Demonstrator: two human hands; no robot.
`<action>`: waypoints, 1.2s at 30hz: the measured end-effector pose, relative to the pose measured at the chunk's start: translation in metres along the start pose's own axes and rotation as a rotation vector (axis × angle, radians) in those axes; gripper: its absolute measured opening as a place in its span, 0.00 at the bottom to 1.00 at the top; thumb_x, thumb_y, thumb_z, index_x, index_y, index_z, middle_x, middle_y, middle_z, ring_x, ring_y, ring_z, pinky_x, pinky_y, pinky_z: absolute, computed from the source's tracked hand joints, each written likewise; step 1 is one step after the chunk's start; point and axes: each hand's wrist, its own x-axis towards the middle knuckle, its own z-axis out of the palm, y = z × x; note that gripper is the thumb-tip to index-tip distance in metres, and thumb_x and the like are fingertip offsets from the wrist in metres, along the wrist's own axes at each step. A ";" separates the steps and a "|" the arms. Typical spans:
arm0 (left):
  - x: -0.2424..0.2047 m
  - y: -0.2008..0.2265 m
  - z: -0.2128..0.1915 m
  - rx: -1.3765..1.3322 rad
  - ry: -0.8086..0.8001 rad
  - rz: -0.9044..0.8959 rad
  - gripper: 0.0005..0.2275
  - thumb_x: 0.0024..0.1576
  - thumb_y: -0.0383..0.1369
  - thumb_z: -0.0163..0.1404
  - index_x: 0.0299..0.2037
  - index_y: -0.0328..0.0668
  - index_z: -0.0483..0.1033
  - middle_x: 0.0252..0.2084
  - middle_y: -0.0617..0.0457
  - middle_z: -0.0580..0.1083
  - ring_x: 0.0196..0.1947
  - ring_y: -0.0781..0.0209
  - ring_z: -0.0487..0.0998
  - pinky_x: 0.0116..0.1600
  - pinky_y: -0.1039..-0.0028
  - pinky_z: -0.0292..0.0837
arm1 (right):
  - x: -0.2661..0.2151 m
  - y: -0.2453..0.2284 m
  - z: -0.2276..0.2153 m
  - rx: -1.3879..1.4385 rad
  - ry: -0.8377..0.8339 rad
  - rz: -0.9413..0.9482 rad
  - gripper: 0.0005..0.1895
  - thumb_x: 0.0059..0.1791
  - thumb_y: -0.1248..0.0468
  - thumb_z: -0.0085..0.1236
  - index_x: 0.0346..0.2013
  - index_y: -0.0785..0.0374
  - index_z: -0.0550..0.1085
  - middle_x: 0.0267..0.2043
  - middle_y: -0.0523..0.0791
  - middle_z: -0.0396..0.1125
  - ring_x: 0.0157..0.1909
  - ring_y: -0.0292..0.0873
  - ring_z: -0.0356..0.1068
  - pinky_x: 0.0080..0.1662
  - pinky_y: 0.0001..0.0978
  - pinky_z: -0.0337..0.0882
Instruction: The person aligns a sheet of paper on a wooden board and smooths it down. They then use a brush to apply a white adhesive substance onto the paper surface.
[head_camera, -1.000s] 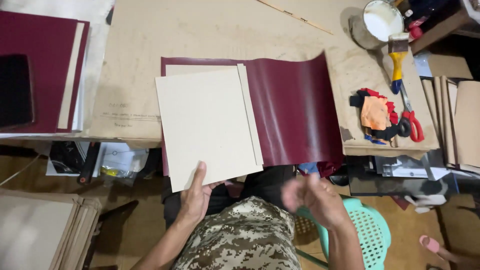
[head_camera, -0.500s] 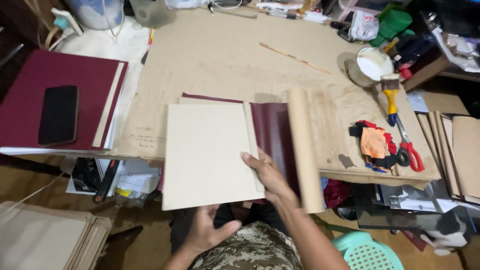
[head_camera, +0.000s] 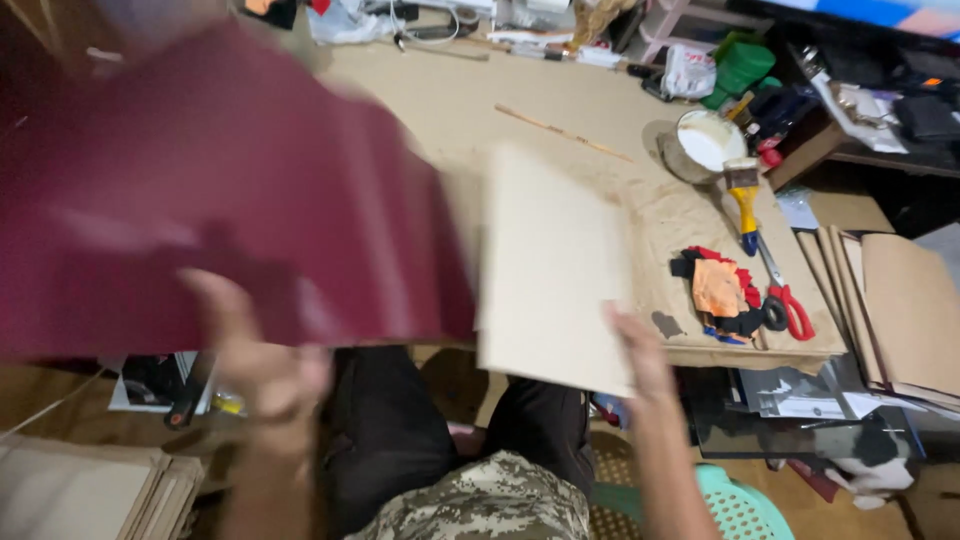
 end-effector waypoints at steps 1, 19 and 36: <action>0.005 -0.006 -0.013 0.005 -0.001 -0.005 0.26 0.55 0.06 0.34 0.67 0.16 0.59 0.68 0.27 0.62 0.71 0.36 0.65 0.79 0.57 0.58 | -0.004 -0.010 -0.013 -0.005 -0.002 0.006 0.12 0.45 0.63 0.65 0.41 0.60 0.75 0.35 0.48 0.73 0.37 0.47 0.77 0.44 0.49 0.80; -0.073 0.125 0.173 -0.077 -1.588 -0.131 0.30 0.65 0.47 0.34 0.78 0.60 0.41 0.79 0.39 0.39 0.75 0.17 0.25 0.69 0.24 0.18 | -0.033 -0.085 -0.106 -0.492 0.228 -0.475 0.19 0.58 0.53 0.54 0.61 0.56 0.71 0.50 0.34 0.69 0.51 0.30 0.69 0.56 0.13 0.70; -0.009 -0.058 0.126 0.198 -0.676 -0.155 0.41 0.46 0.46 0.68 0.69 0.36 0.66 0.68 0.34 0.66 0.66 0.31 0.66 0.55 0.38 0.68 | 0.061 -0.032 0.004 -0.743 0.046 -0.318 0.27 0.57 0.59 0.52 0.72 0.59 0.64 0.58 0.62 0.67 0.60 0.62 0.67 0.58 0.64 0.65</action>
